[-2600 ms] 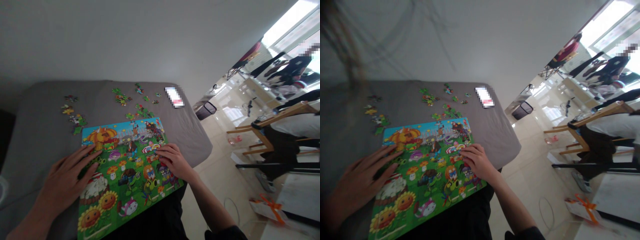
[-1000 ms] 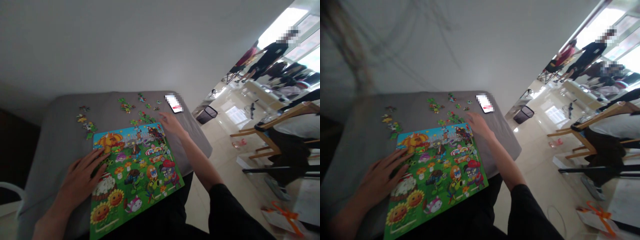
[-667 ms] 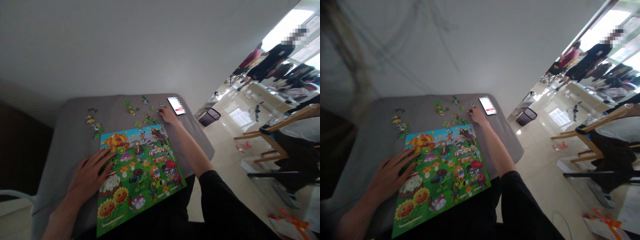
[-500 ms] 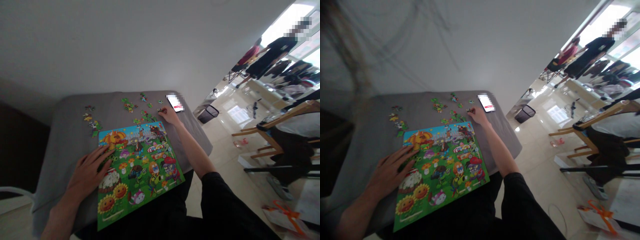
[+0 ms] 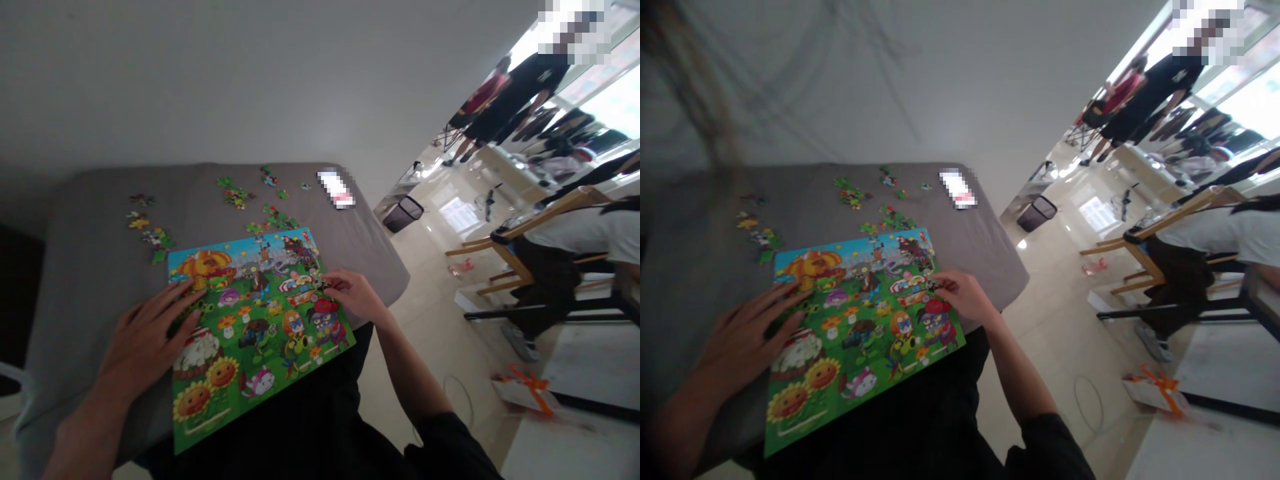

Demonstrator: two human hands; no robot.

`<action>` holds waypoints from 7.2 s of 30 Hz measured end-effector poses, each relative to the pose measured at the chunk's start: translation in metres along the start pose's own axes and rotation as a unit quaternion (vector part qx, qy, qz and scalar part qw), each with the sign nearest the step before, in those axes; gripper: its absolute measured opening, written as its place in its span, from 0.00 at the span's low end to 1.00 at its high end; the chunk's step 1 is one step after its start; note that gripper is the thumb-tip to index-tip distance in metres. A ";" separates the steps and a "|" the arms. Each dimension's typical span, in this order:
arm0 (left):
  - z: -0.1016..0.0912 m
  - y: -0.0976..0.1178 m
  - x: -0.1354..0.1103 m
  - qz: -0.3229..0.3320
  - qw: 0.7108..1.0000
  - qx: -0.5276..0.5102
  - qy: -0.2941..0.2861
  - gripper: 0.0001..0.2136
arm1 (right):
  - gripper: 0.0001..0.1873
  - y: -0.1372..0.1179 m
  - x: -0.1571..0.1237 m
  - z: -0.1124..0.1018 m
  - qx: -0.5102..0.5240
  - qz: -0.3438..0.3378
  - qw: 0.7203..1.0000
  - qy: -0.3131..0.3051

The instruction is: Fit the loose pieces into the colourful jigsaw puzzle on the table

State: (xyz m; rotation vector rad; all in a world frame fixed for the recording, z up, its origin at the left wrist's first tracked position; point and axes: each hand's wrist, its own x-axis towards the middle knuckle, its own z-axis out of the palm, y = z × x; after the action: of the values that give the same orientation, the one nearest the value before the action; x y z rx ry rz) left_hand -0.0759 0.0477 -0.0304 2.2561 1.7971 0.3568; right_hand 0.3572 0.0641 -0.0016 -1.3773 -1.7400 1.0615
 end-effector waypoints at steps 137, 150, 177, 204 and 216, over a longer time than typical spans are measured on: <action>0.006 -0.002 -0.011 0.007 0.999 -0.008 0.038 0.28 | 0.10 0.003 0.066 -0.010 -0.238 -0.127 0.961 -0.068; 0.022 -0.021 -0.017 0.046 0.996 0.034 0.065 0.24 | 0.28 -0.002 0.203 0.027 -0.262 -0.150 0.952 -0.053; -0.014 -0.021 0.127 0.076 0.988 0.095 0.096 0.26 | 0.19 -0.010 0.227 0.044 -0.305 -0.144 0.941 0.006; 0.042 0.019 0.102 0.358 0.928 0.021 0.105 0.32 | 0.13 -0.014 -0.026 0.015 0.009 0.099 0.989 0.107; 0.040 0.017 0.103 0.338 0.938 -0.004 0.076 0.29 | 0.24 -0.008 -0.018 0.025 0.106 0.178 0.964 0.166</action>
State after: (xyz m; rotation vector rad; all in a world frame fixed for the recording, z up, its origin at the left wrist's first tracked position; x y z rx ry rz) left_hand -0.0249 0.1432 -0.0582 2.8484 1.0027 0.6652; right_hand 0.3356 0.0413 -0.0056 -1.6567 -1.1298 1.0906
